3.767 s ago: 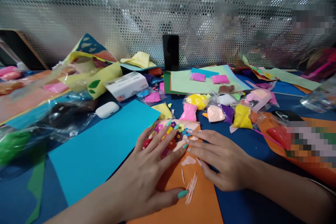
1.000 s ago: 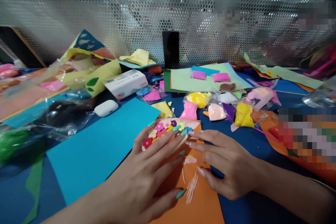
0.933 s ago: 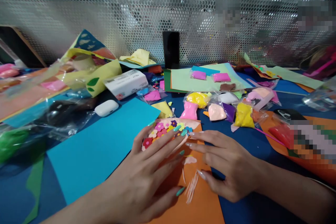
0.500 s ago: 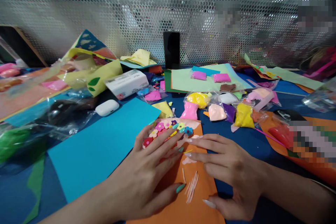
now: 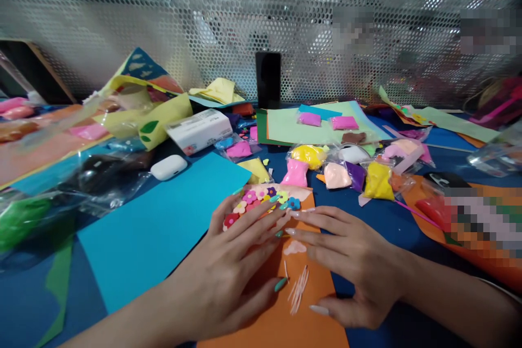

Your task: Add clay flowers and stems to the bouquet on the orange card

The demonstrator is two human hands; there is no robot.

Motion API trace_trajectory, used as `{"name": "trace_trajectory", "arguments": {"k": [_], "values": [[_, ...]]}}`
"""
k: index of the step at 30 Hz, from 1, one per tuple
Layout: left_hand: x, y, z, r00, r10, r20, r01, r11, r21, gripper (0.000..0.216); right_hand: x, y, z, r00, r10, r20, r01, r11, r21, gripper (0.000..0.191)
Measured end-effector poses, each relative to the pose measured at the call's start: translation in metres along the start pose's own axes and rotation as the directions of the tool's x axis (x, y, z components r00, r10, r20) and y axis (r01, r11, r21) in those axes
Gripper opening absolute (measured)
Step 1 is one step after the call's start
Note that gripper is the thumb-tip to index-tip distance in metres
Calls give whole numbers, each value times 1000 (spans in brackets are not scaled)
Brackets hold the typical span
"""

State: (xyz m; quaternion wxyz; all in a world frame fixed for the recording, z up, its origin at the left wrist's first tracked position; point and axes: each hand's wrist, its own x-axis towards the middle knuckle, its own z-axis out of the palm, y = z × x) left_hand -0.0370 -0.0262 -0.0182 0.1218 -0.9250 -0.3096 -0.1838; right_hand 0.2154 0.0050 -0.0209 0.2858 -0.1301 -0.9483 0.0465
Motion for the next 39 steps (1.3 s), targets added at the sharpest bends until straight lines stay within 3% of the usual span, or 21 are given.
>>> {"name": "trace_trajectory", "arguments": {"k": [13,32,39], "values": [[5,6,1,987,-57,-148,37,990,-137,32,1,1,0,999,-34,-7,35,999,18,46],[4,4,5,992,-73,-99,62,992,-112,40,1,-1,-2,998,-33,-45,32,999,-29,41],[2,3,3,996,-58,-64,52,995,-88,46,0,2,0,1000,-17,0,17,1000,-15,46]]}}
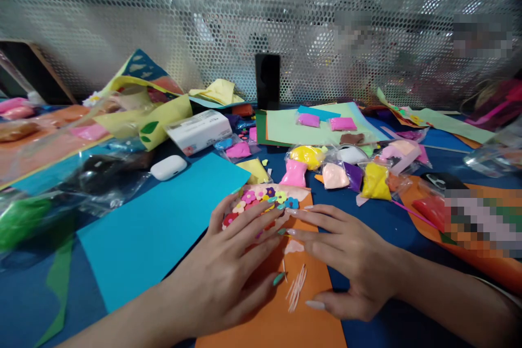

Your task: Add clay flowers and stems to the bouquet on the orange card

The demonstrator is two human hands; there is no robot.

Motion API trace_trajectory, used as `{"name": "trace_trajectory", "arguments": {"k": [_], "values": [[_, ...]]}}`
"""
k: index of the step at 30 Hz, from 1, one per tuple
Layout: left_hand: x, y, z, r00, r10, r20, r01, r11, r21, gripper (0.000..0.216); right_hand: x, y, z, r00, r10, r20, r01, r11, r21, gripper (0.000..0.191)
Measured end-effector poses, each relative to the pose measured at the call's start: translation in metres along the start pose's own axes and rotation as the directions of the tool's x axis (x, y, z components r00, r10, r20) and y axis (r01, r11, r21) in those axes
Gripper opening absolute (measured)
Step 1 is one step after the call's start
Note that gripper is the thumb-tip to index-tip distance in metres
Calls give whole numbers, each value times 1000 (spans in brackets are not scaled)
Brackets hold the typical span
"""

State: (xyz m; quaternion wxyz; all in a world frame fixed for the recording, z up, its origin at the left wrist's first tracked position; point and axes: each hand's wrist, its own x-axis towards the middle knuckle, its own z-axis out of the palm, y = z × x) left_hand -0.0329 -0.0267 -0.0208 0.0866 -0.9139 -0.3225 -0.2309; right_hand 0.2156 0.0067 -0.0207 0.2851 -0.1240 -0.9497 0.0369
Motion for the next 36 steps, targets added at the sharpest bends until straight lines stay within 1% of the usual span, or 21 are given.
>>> {"name": "trace_trajectory", "arguments": {"k": [5,8,11,15,19,24,28,33,36], "values": [[-1,-3,-1,991,69,119,-78,994,77,54,1,-1,0,1000,3,-14,-3,1000,7,45],[-2,-4,0,987,74,146,-89,991,99,55,2,-1,1,1000,-13,-16,13,1000,-6,46],[-2,-3,1,989,62,137,-73,994,77,54,2,-2,1,999,-31,-44,30,999,-25,43],[-3,-1,0,990,60,125,-67,996,57,54,3,-3,-2,995,-20,-99,13,998,-68,37],[-1,-1,0,988,52,148,-61,996,59,54,3,-3,-3,994,-18,-110,8,996,-85,31],[4,1,1,985,34,167,-47,996,72,58,3,-1,-2,993,-19,-121,9,996,-83,29],[4,2,2,989,17,145,-28,997,73,54,2,-1,-2,995,-10,-98,1,996,-94,30],[2,3,2,988,57,147,-68,996,65,54,1,0,-1,998,0,-69,-7,994,-109,30],[4,4,2,991,25,134,-32,998,50,53,1,0,-1,998,-5,-65,-1,995,-96,30]]}}
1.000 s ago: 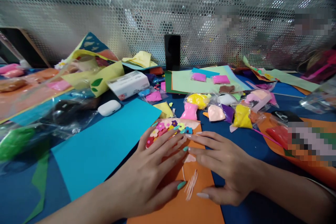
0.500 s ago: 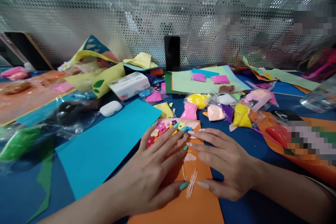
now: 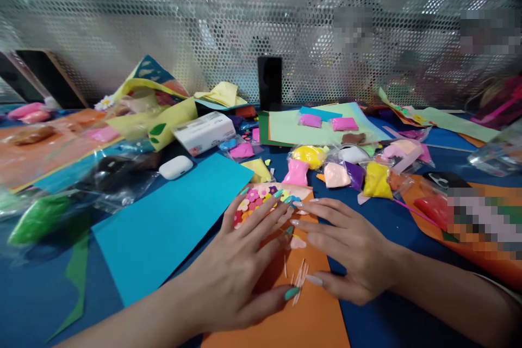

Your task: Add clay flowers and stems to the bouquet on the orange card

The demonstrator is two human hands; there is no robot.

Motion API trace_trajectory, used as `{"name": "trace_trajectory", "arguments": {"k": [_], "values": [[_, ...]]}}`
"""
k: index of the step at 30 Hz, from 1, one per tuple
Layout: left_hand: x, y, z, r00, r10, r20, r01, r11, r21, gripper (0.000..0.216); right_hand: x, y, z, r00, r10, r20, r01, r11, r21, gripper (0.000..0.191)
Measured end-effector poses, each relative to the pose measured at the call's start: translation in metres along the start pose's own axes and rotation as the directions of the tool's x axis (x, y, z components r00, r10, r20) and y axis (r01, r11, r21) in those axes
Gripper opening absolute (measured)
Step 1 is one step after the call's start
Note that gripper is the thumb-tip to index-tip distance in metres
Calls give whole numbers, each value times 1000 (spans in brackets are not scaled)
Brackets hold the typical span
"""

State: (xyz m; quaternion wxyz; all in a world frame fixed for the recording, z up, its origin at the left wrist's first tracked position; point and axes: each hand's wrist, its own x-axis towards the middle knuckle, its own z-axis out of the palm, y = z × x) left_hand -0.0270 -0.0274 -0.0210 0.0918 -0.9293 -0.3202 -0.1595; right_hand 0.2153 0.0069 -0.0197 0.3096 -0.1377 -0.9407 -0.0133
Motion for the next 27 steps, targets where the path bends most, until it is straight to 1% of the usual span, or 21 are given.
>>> {"name": "trace_trajectory", "arguments": {"k": [2,4,6,13,18,22,27], "values": [[1,0,0,1000,-16,-2,16,1000,7,58,0,0,0,1000,-1,13,1,1000,13,30],[2,0,-1,1000,-1,7,1,999,35,67,0,0,0,1000,-5,21,4,1000,22,31],[2,-1,-2,1000,20,17,-21,999,50,71,0,0,0,1000,-9,11,9,1000,27,32],[-2,-4,-2,998,57,-22,-57,998,-3,61,0,0,1,1000,-24,11,23,998,66,34],[0,-2,0,999,-6,34,6,1000,-6,70,1,0,2,999,-31,-14,32,997,67,33],[-1,-1,-1,998,-1,56,0,1000,16,71,1,0,1,1000,-29,-8,29,998,54,32],[-4,-1,-2,1000,23,-10,-23,1000,-10,63,-1,0,1,1000,-25,16,24,999,44,31]]}}
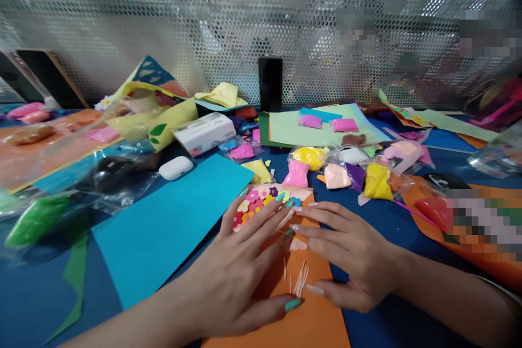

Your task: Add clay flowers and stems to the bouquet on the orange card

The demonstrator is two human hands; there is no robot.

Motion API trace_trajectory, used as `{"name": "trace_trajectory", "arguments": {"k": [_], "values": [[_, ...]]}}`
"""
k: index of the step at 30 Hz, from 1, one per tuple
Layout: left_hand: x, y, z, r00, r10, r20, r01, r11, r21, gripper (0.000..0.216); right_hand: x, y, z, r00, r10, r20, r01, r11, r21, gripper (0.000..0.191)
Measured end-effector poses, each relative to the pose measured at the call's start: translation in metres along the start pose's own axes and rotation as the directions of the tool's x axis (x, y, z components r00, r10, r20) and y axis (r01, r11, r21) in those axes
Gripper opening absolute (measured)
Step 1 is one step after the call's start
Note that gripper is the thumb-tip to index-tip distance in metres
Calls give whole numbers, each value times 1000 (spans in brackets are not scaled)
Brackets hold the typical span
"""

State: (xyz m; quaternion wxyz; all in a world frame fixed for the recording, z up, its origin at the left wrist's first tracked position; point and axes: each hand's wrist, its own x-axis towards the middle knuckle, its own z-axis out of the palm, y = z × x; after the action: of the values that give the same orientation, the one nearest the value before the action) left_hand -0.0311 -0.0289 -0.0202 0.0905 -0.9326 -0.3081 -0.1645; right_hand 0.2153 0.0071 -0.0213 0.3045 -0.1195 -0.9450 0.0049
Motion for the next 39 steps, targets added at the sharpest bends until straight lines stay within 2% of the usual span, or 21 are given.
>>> {"name": "trace_trajectory", "arguments": {"k": [3,10,13,18,28,35,39], "values": [[0,0,1,1000,6,-14,-6,1000,11,61,-1,0,0,1000,15,8,-15,1000,6,32],[0,0,4,995,-74,63,72,997,27,73,2,0,-2,1000,12,11,-12,1000,-16,30],[0,0,3,998,-39,44,37,998,56,73,3,-1,-2,999,32,8,-32,999,-13,30],[1,0,-1,1000,-5,26,3,998,59,57,3,-2,-1,997,76,19,-75,997,-6,29],[-1,-1,0,999,-8,37,5,997,75,63,3,-4,-3,990,116,75,-117,993,3,26],[-1,5,4,996,-72,-46,71,997,-14,46,2,-4,-2,989,116,93,-112,993,-49,24],[0,4,2,996,-48,-77,50,998,24,49,1,-4,-1,992,103,73,-100,994,-54,26]]}}
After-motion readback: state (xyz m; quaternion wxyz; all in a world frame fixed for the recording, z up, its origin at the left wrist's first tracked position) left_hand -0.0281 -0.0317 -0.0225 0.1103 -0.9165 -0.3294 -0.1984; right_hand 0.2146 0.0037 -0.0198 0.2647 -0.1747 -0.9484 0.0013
